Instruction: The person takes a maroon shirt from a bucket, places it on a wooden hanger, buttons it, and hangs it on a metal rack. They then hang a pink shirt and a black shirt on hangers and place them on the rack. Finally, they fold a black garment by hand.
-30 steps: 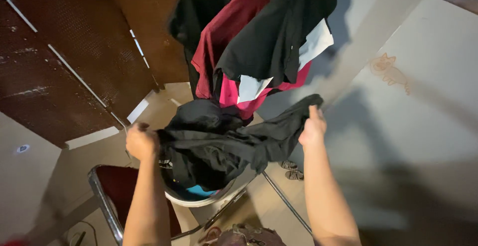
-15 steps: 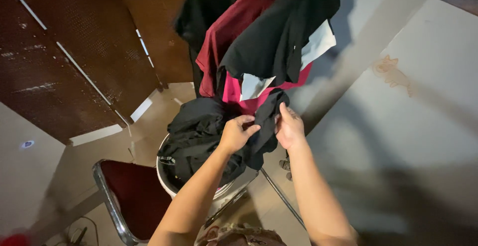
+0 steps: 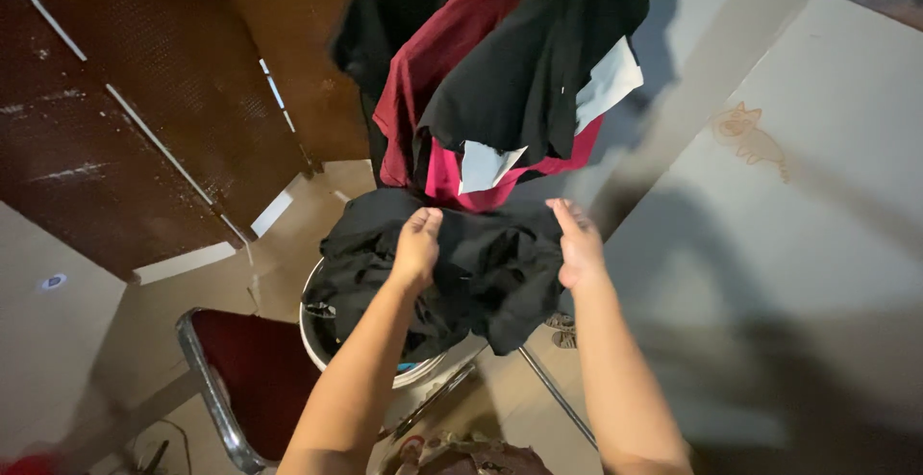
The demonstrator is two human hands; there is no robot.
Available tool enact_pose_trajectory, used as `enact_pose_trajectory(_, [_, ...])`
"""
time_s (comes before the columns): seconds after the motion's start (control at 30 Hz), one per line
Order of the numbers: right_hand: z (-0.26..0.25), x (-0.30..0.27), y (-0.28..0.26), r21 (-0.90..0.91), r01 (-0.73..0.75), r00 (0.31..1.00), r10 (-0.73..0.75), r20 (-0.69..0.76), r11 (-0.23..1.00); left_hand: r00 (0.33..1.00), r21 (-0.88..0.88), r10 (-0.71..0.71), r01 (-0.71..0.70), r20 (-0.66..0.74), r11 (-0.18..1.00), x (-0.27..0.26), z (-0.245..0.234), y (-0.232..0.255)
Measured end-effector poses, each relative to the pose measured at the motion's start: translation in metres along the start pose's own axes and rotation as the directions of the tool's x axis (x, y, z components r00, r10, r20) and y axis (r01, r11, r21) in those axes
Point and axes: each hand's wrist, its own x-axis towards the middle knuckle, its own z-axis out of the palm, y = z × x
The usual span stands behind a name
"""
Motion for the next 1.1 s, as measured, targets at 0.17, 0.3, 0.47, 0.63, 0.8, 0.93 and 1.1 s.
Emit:
enact_pose_trajectory(0.17, [-0.027,0.046,0.05,-0.38,0.292,0.956,-0.263,0.125,0.878,0.996,-0.142,-0.054,0.064,0.077,0.988,-0.004,-0.019,0.026])
enact_pose_trajectory(0.3, [0.005,0.004,0.027,-0.49,0.435,0.837,-0.139,0.529,0.756,0.992,-0.305,-0.062,0.093,0.111,0.948,-0.009,-0.011,0.04])
enact_pose_trajectory(0.47, [0.046,-0.028,0.048,-0.739,0.352,0.813,0.205,0.546,0.574,0.978,-0.459,0.142,-0.056,0.154,0.887,-0.034,0.009,0.073])
enact_pose_trajectory(0.63, [0.053,0.008,0.108,-0.534,-0.131,0.914,0.31,0.261,0.836,0.912,0.293,0.151,-0.274,0.38,0.916,-0.078,-0.007,0.124])
enact_pose_trajectory(0.8, [0.057,0.019,0.075,0.195,-0.219,0.961,0.177,0.212,0.956,0.932,0.898,-0.201,-0.208,0.302,0.387,-0.051,-0.041,0.026])
enact_pose_trajectory(0.93, [0.047,0.021,0.056,0.051,-0.111,0.971,0.097,0.22,0.993,0.995,0.871,-0.071,-0.032,0.077,0.49,0.024,-0.081,-0.081])
enact_pose_trajectory(1.1, [0.032,0.029,0.092,-0.883,0.235,0.956,0.066,0.285,0.407,0.907,0.102,-0.087,0.141,-0.413,0.985,0.053,-0.123,-0.074])
